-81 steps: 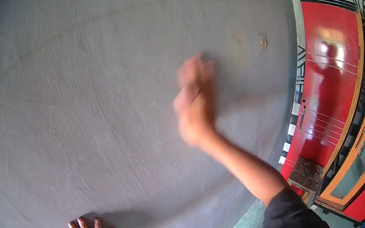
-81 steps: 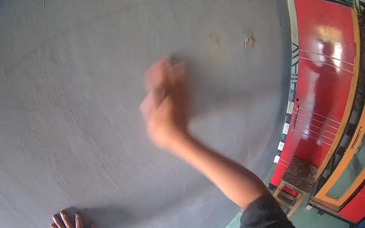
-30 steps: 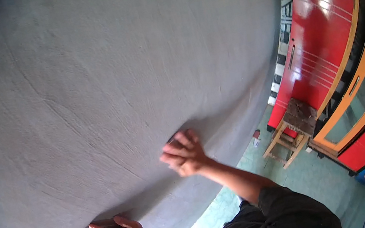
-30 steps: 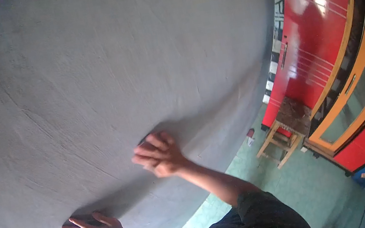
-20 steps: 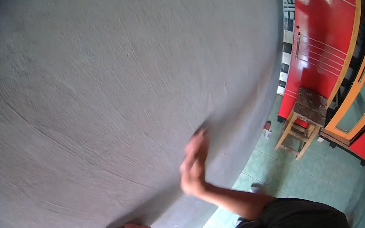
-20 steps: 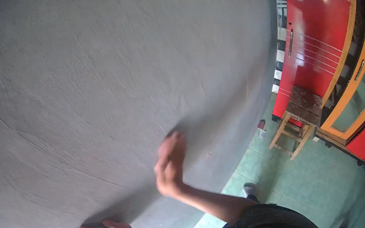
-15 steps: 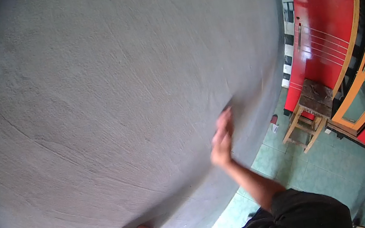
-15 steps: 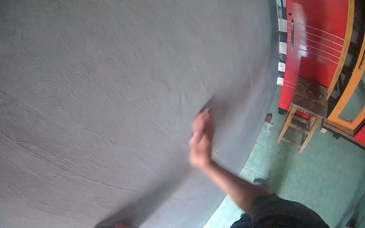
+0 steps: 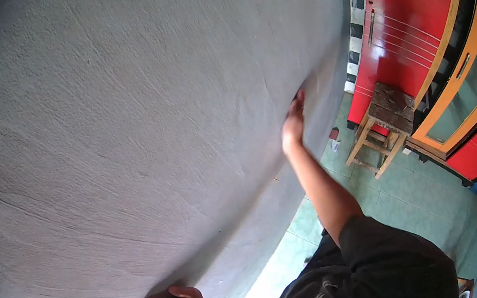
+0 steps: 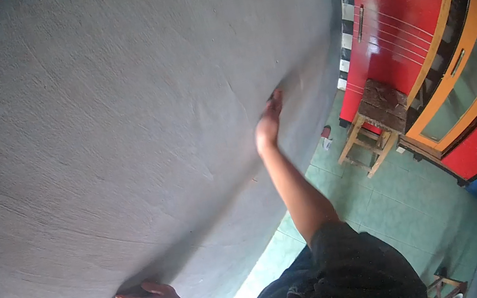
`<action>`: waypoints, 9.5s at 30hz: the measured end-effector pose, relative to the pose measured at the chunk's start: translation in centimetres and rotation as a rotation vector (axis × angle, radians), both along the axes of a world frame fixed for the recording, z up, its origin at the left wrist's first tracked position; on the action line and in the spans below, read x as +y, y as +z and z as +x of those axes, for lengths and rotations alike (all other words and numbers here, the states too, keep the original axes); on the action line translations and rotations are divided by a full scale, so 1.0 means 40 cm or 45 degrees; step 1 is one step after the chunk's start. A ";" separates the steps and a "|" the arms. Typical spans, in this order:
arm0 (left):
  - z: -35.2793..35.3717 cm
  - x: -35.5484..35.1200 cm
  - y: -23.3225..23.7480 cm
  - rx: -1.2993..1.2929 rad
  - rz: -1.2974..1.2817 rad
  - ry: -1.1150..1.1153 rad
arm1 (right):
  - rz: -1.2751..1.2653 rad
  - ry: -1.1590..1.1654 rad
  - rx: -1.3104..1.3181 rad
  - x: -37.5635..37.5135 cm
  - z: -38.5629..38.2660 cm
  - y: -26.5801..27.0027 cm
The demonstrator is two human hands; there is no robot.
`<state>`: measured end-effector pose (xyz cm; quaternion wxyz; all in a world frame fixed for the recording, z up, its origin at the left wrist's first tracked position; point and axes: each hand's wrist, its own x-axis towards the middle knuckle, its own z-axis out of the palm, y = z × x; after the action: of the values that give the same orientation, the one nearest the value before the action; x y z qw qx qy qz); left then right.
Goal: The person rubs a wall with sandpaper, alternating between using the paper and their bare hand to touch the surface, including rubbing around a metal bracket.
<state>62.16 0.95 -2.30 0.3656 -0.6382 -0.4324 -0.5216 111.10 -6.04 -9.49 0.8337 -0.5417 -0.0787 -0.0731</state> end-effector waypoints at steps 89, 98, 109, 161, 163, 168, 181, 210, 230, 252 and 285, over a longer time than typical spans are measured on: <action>0.701 -0.142 0.112 -0.205 -0.071 0.187 | -0.339 -0.106 -1.569 -0.088 0.596 0.606; 0.616 -0.118 0.156 -0.159 0.045 0.177 | -0.157 -0.188 -0.897 -0.106 0.753 0.736; 0.526 -0.123 0.124 -0.114 0.005 0.055 | -0.139 -0.172 -0.707 -0.114 0.812 0.704; 0.486 -0.083 0.072 -0.132 0.103 -0.105 | -0.440 -0.024 -2.180 -0.081 0.328 0.734; 0.489 -0.082 0.063 -0.133 0.090 -0.095 | -0.422 -0.118 -2.321 -0.080 0.412 0.733; 0.484 -0.091 0.081 -0.098 0.095 -0.043 | -0.443 -0.175 -0.771 -0.143 0.696 0.811; 0.650 -0.171 0.207 -0.389 -0.012 -0.097 | -0.409 -0.293 -0.991 -0.168 0.853 0.833; 1.232 -0.345 0.293 -0.063 -0.316 0.038 | -0.246 -0.200 -1.991 -0.222 1.248 0.739; 1.282 -0.306 0.287 0.023 -0.103 0.257 | -0.235 -0.491 -1.260 -0.221 1.505 0.743; 1.314 -0.250 0.262 0.002 0.096 0.196 | -0.154 -0.559 -1.488 -0.183 1.406 1.060; 1.283 -0.247 0.244 -0.028 0.053 0.134 | -0.331 -0.342 -2.124 -0.215 1.373 1.127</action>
<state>113.49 -8.93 7.46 0.4009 -0.6011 -0.4582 -0.5176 166.04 -14.63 35.60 0.4184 -0.4067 -0.6095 -0.5367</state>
